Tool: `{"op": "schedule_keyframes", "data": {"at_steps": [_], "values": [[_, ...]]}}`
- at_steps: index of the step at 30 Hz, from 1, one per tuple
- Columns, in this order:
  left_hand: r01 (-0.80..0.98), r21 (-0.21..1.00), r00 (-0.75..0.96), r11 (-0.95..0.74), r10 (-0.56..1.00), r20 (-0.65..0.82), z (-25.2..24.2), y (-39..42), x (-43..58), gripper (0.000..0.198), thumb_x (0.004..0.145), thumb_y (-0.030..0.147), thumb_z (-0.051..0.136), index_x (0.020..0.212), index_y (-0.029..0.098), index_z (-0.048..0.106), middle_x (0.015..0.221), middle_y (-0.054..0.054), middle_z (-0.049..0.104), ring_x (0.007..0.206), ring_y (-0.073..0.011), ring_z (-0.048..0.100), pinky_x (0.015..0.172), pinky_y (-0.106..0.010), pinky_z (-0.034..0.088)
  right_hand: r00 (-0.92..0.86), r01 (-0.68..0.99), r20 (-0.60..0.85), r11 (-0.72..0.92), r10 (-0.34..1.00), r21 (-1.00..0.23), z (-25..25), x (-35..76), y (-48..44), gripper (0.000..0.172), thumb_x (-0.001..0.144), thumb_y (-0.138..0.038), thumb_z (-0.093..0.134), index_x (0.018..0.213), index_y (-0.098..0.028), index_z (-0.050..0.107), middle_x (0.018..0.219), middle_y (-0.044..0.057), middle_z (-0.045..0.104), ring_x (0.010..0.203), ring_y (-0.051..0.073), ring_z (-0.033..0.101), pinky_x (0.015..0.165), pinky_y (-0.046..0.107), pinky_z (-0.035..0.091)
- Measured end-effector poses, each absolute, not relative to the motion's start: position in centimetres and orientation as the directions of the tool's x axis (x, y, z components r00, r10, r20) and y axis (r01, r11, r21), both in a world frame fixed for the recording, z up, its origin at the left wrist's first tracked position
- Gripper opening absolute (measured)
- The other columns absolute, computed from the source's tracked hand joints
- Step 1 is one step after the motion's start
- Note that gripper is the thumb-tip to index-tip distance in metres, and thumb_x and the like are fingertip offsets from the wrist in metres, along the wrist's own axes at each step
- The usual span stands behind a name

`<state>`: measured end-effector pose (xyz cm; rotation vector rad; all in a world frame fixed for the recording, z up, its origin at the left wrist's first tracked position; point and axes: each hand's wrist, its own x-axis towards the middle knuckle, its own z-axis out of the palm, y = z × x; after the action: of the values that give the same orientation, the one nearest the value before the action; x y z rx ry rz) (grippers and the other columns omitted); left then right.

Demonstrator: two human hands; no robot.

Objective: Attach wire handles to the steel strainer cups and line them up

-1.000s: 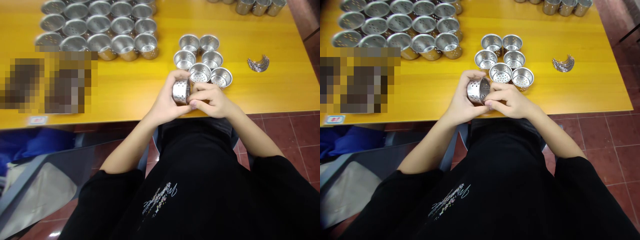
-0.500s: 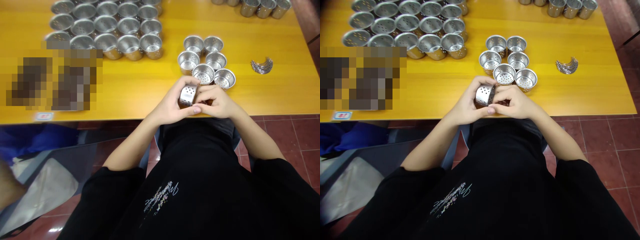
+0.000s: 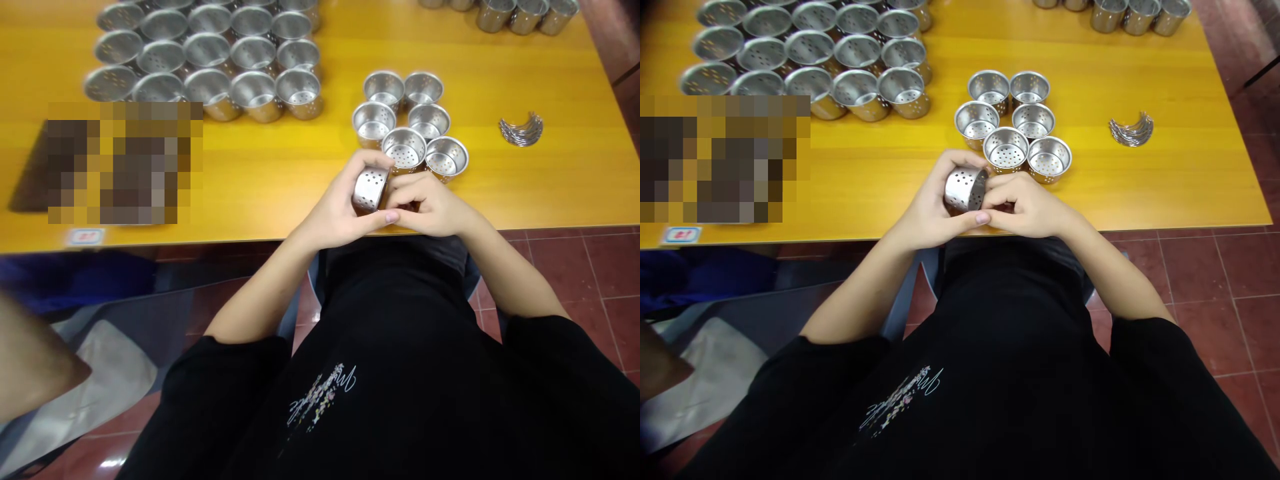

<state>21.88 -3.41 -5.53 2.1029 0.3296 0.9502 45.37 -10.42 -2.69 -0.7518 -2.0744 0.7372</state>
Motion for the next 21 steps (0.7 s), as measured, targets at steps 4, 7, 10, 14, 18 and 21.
{"op": "schedule_keyframes", "data": {"at_steps": [4,7,10,14,18,21], "values": [[-0.089,0.759,0.687,-0.645,0.511,0.516,-5.54,-3.35,21.85,0.087,0.092,0.079,0.088,0.159,0.034,0.057,0.149,-0.013,0.070,0.138,-0.0349,0.074,0.121,-0.056,0.066,-0.511,0.274,0.477,0.662,0.715,-0.698,-2.64,45.33,-10.48,0.048,0.117,-0.047,0.073,0.080,-0.016,0.070,0.083,0.001,0.067,0.074,0.012,0.059,0.071,0.028,0.043],[-0.094,0.762,0.688,-0.641,0.511,0.515,-5.53,-3.34,21.88,0.086,0.092,0.079,0.089,0.158,0.034,0.058,0.149,-0.013,0.070,0.138,-0.0353,0.074,0.122,-0.057,0.066,-0.512,0.270,0.483,0.666,0.711,-0.695,-2.62,45.34,-10.52,0.048,0.118,-0.046,0.072,0.079,-0.017,0.068,0.082,0.000,0.064,0.074,0.012,0.058,0.071,0.028,0.042],[-0.096,0.766,0.690,-0.635,0.512,0.512,-5.58,-3.31,21.89,0.089,0.089,0.080,0.090,0.159,0.035,0.058,0.149,-0.013,0.069,0.138,-0.0366,0.074,0.122,-0.058,0.065,-0.522,0.274,0.479,0.671,0.706,-0.689,-2.62,45.34,-10.50,0.051,0.119,-0.045,0.071,0.077,-0.017,0.064,0.081,0.000,0.061,0.072,0.012,0.055,0.070,0.028,0.040],[-0.090,0.765,0.690,-0.638,0.514,0.510,-5.64,-3.27,21.86,0.088,0.091,0.082,0.088,0.159,0.036,0.057,0.147,-0.012,0.069,0.135,-0.0359,0.075,0.120,-0.057,0.066,-0.523,0.287,0.466,0.663,0.713,-0.692,-2.58,45.24,-10.50,0.055,0.119,-0.047,0.070,0.074,-0.018,0.060,0.079,-0.001,0.059,0.071,0.012,0.052,0.069,0.029,0.039],[-0.088,0.765,0.693,-0.638,0.512,0.508,-5.61,-3.26,21.80,0.085,0.093,0.082,0.086,0.158,0.036,0.057,0.146,-0.011,0.070,0.133,-0.0349,0.075,0.121,-0.057,0.065,-0.513,0.288,0.470,0.660,0.718,-0.694,-2.41,45.08,-10.56,0.058,0.119,-0.048,0.070,0.071,-0.018,0.057,0.076,-0.002,0.056,0.067,0.011,0.050,0.066,0.029,0.037],[-0.093,0.772,0.695,-0.629,0.514,0.503,-5.61,-3.26,21.78,0.085,0.093,0.080,0.087,0.158,0.035,0.057,0.145,-0.011,0.070,0.133,-0.0350,0.074,0.120,-0.058,0.065,-0.514,0.300,0.462,0.656,0.723,-0.692,-2.35,45.08,-10.57,0.057,0.119,-0.047,0.069,0.071,-0.018,0.058,0.075,-0.001,0.057,0.067,0.011,0.051,0.066,0.029,0.037]]}}
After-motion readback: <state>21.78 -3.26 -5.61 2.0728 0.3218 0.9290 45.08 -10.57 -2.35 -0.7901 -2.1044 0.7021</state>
